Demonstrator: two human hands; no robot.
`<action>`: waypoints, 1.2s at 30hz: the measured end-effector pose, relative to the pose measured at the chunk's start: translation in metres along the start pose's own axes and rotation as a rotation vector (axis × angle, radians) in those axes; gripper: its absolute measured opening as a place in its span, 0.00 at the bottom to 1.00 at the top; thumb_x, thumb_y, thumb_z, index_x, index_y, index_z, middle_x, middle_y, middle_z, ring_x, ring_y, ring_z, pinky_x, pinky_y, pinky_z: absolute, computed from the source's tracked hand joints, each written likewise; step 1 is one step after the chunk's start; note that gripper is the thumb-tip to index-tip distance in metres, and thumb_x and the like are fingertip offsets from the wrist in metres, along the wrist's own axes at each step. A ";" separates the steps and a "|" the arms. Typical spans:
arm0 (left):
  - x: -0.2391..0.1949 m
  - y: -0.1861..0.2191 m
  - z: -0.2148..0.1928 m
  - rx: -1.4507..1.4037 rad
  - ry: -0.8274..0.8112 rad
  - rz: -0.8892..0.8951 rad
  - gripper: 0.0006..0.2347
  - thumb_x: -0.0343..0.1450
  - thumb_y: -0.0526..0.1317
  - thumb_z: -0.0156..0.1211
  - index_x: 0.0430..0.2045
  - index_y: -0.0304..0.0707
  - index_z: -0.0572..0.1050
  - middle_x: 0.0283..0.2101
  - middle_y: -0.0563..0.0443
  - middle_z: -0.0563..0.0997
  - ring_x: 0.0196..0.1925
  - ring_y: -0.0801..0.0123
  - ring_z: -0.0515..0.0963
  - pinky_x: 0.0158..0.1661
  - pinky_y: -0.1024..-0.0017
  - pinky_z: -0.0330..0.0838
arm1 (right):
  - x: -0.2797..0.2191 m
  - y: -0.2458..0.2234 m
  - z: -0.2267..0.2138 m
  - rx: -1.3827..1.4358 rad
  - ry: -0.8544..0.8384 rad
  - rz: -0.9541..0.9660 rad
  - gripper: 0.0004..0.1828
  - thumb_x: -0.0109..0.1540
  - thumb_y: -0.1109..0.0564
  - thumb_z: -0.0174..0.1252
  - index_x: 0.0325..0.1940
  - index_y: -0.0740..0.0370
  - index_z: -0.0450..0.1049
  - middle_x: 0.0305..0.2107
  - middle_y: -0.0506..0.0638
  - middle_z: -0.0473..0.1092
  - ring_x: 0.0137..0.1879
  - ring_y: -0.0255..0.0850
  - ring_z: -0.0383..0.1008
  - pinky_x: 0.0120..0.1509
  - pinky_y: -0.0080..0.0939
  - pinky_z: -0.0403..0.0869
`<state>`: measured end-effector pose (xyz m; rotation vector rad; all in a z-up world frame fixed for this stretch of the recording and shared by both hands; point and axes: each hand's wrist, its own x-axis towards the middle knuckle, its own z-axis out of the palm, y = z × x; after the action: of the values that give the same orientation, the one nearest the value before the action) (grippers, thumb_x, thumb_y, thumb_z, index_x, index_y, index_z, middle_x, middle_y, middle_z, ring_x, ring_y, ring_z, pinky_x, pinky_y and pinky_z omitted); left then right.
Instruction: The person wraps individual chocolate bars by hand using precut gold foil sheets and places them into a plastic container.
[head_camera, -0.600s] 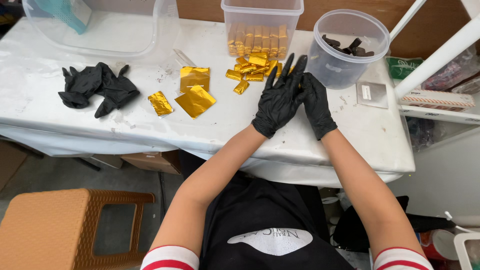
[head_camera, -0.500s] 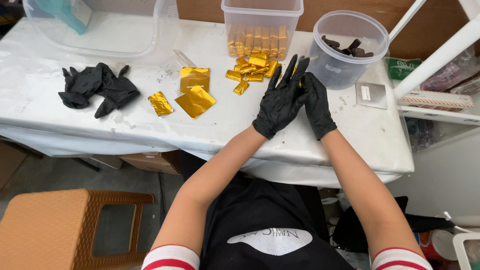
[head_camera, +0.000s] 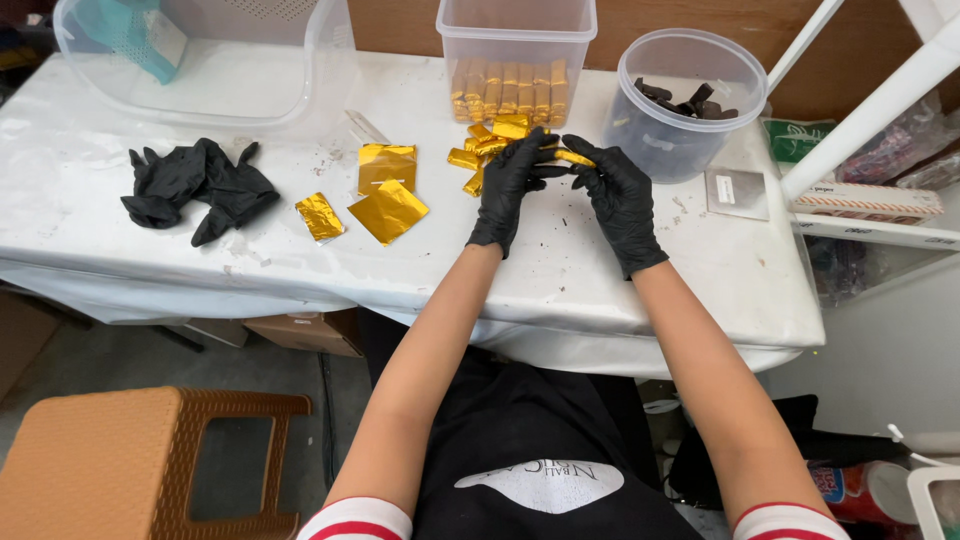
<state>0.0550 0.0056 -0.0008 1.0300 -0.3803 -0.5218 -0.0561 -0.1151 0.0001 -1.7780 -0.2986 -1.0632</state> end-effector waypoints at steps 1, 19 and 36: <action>-0.002 0.001 0.002 0.001 -0.001 0.001 0.17 0.66 0.53 0.63 0.39 0.40 0.80 0.35 0.37 0.83 0.32 0.52 0.86 0.23 0.77 0.77 | 0.001 -0.006 -0.001 0.000 0.001 -0.001 0.13 0.66 0.65 0.55 0.54 0.72 0.72 0.41 0.65 0.72 0.40 0.48 0.76 0.38 0.41 0.77; -0.013 -0.010 0.009 0.065 0.075 0.164 0.15 0.59 0.39 0.77 0.35 0.36 0.81 0.34 0.44 0.83 0.35 0.71 0.80 0.39 0.74 0.79 | 0.001 -0.002 -0.005 0.211 -0.006 0.604 0.19 0.61 0.61 0.64 0.55 0.62 0.71 0.41 0.58 0.73 0.45 0.42 0.76 0.42 0.31 0.75; -0.036 0.053 -0.010 0.262 0.393 0.627 0.11 0.76 0.42 0.51 0.52 0.46 0.70 0.51 0.48 0.80 0.54 0.62 0.78 0.61 0.63 0.68 | 0.052 -0.005 0.015 0.105 0.041 0.461 0.17 0.60 0.63 0.66 0.51 0.67 0.70 0.37 0.62 0.72 0.43 0.43 0.78 0.49 0.34 0.77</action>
<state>0.0429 0.0557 0.0392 1.1647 -0.3999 0.2990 -0.0208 -0.1132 0.0418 -1.6237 0.0804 -0.7373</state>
